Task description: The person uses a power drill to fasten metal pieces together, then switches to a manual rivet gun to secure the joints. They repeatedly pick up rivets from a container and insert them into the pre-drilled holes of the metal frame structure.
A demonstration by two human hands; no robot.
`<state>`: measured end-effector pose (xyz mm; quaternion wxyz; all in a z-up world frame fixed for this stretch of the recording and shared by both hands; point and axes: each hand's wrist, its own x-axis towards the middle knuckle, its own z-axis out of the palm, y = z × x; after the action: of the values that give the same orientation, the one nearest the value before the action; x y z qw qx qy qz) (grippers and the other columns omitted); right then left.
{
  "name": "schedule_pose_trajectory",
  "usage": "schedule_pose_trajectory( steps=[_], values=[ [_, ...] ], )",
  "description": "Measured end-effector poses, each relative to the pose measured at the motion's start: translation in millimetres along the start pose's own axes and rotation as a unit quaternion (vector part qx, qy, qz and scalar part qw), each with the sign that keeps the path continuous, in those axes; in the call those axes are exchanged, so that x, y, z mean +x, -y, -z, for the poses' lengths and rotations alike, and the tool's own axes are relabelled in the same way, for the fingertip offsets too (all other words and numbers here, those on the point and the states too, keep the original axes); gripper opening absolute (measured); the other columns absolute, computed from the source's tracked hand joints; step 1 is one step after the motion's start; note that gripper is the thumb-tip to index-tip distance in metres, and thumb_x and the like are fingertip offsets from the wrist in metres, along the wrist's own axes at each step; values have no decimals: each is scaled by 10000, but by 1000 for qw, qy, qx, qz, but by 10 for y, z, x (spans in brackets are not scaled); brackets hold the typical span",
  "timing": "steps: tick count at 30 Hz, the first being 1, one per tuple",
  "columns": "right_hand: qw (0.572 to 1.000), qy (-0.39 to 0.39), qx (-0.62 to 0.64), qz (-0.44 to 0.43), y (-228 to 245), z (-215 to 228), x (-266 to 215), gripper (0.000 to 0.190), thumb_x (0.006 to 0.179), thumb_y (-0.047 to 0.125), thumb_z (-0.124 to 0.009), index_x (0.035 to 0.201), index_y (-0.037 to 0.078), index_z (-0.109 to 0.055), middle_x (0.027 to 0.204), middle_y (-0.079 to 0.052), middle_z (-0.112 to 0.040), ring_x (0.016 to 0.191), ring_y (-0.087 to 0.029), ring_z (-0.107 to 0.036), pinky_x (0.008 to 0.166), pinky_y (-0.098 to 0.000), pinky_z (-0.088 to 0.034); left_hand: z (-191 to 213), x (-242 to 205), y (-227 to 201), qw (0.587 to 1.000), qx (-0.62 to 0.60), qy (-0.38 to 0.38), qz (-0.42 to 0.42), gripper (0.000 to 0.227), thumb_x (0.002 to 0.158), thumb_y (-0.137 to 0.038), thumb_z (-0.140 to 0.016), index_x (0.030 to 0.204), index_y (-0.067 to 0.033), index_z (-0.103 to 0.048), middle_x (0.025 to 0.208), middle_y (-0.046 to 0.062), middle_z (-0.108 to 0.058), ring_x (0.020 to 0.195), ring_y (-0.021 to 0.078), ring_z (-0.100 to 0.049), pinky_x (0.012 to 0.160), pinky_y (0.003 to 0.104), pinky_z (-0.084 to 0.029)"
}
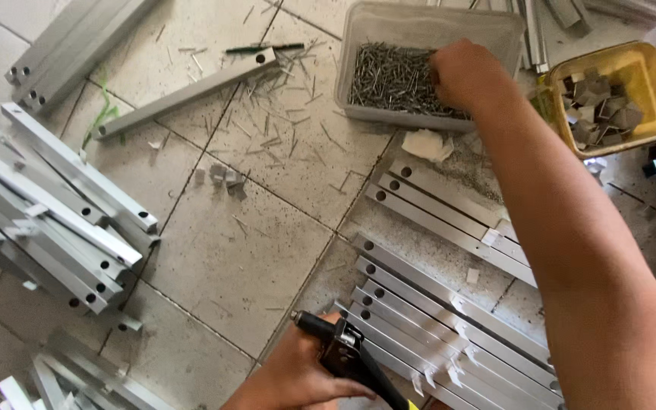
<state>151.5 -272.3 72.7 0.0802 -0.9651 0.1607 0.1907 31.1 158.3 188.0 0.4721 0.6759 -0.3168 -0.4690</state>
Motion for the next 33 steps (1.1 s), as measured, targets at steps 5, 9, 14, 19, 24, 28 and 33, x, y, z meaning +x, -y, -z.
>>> schedule_pose_trajectory(
  steps=[5, 9, 14, 19, 24, 28, 33],
  values=[
    [999, 17, -22, -15, -28, 86, -204, 172, 1007, 149, -671, 991, -22, -675, 891, -225, -694, 736, -371, -694, 623, -497, -600, -93, 43, -97, 993, 87, 18, -82, 469, 715, -478, -858, 940, -110, -674, 849, 34, -663, 729, 184, -661, 642, 307, -557],
    [999, -19, 25, 13, -19, 292, -496, 193, 1056, 188, -580, 1096, 54, -713, 1095, -231, -582, 895, -387, -644, 770, -495, -585, -196, 8, 48, 982, 165, 7, -95, 538, 672, -573, -862, 890, -140, -628, 759, 18, -645, 644, 218, -646, 570, 341, -492],
    [984, 153, 93, 14, 610, 904, -1735, 232, 1070, 134, -370, 1269, 80, -477, 1230, -95, -514, 1068, -209, -546, 957, -369, -470, -295, 18, 55, 940, 293, 22, -173, 579, 737, -667, -750, 908, -138, -589, 796, 13, -626, 652, 259, -642, 560, 411, -503],
    [904, -53, 283, 316, 833, 647, -3096, 161, 863, -38, -672, 815, 80, -770, 717, -28, -799, 566, -106, -780, 536, -111, -744, -619, 155, 123, 880, 360, 16, -310, 219, 796, -434, -766, 855, -239, -689, 895, -21, -712, 648, 224, -682, 494, 407, -514],
    [851, -37, 423, 308, 735, 562, -3707, 173, 945, 165, -622, 1036, 113, -760, 875, -39, -705, 688, -177, -707, 652, -280, -554, -944, 450, -196, 816, 480, 236, -219, 277, 775, -370, -750, 924, -164, -643, 773, 27, -699, 680, 301, -714, 494, 471, -524],
    [873, -70, 413, 250, 647, 498, -3970, 173, 955, 182, -603, 952, 58, -724, 885, -62, -743, 734, -199, -737, 688, -293, -573, -1181, 582, -229, 778, 500, 252, -286, 154, 821, -310, -628, 807, -162, -664, 773, 26, -681, 544, 279, -663, 438, 428, -485],
    [884, -65, 417, 200, 575, 462, -4100, 177, 956, 187, -595, 927, 82, -734, 735, -16, -750, 595, -160, -713, 562, -279, -557, -1259, 676, -351, 781, 467, 333, -248, 183, 853, -326, -605, 892, -154, -653, 805, 23, -682, 660, 305, -682, 514, 446, -529]
  ],
)
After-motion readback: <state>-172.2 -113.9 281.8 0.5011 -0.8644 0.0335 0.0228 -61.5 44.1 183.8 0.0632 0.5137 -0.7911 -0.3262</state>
